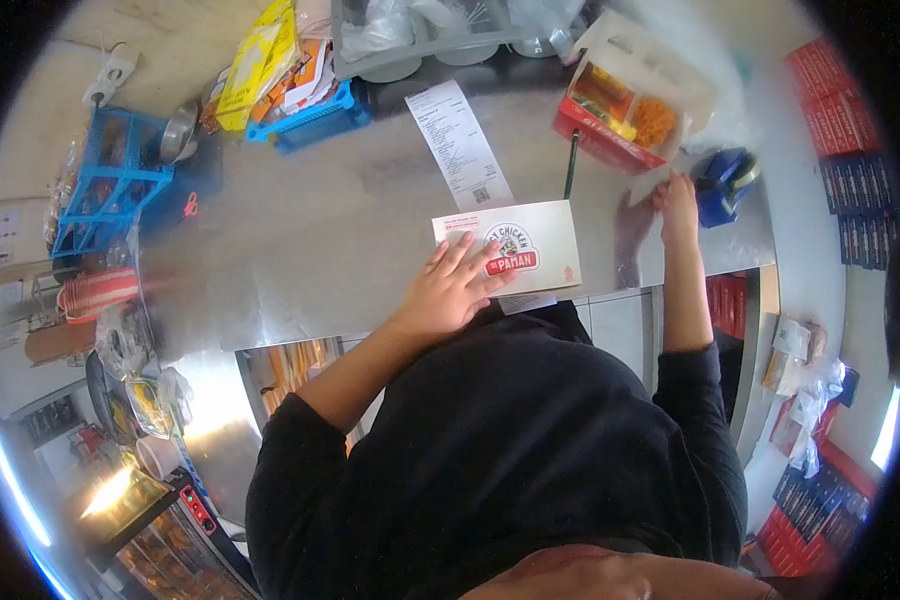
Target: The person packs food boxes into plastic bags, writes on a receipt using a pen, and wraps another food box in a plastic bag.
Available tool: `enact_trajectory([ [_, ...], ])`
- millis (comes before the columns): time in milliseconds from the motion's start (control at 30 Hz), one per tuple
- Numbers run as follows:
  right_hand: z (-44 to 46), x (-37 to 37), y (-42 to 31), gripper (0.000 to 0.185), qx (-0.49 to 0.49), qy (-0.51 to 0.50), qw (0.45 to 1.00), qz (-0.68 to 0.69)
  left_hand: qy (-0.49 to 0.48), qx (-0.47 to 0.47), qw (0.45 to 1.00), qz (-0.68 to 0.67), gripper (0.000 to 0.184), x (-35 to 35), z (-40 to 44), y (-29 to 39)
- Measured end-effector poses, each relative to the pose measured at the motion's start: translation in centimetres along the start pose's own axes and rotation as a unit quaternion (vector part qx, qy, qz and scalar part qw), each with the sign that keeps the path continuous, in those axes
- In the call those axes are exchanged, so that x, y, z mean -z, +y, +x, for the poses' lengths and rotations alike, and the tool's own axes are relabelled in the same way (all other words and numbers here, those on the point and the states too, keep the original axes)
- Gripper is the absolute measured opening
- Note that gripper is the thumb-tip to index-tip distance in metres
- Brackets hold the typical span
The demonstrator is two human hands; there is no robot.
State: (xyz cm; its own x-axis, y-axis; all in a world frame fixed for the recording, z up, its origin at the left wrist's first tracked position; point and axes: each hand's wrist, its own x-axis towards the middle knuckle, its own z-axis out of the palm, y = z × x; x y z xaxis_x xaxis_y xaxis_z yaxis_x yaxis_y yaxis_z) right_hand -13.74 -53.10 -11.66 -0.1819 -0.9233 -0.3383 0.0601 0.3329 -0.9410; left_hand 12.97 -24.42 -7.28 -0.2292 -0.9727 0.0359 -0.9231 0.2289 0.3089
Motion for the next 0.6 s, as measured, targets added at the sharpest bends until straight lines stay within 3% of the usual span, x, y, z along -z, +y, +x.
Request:
enact_trajectory([
  [67, 2.8, -0.4, -1.2, 0.037, -0.016, -0.094, 0.990, -0.102, 0.004, 0.003, 1.000, -0.012, 0.055, 0.1, 0.1, 0.1],
  [200, 2.9, -2.5, -4.7, 0.033, -0.048, -0.123, 0.961, -0.243, -0.006, 0.031, 0.999, -0.030, 0.050, 0.9, 0.2, 0.7],
  [267, 2.2, -3.0, -5.7, 0.031, -0.016, -0.130, 0.917, -0.377, -0.002, 0.042, 0.998, -0.042, 0.050, 1.1, 0.3, 1.0],
  [400, 4.5, -1.7, -3.7, 0.029, 0.066, -0.154, 0.910, -0.380, 0.016, 0.045, 0.998, -0.046, 0.054, 0.6, 0.2, 1.1],
  [533, 0.1, 0.7, -3.1, 0.024, 0.148, -0.147, 0.921, -0.328, 0.042, 0.026, 0.998, -0.038, 0.054, 0.1, -0.2, 0.8],
  [600, -4.2, 1.6, -4.6, 0.023, 0.139, -0.165, 0.932, -0.293, 0.083, 0.018, 0.993, -0.077, 0.050, 0.0, -0.3, 0.7],
])
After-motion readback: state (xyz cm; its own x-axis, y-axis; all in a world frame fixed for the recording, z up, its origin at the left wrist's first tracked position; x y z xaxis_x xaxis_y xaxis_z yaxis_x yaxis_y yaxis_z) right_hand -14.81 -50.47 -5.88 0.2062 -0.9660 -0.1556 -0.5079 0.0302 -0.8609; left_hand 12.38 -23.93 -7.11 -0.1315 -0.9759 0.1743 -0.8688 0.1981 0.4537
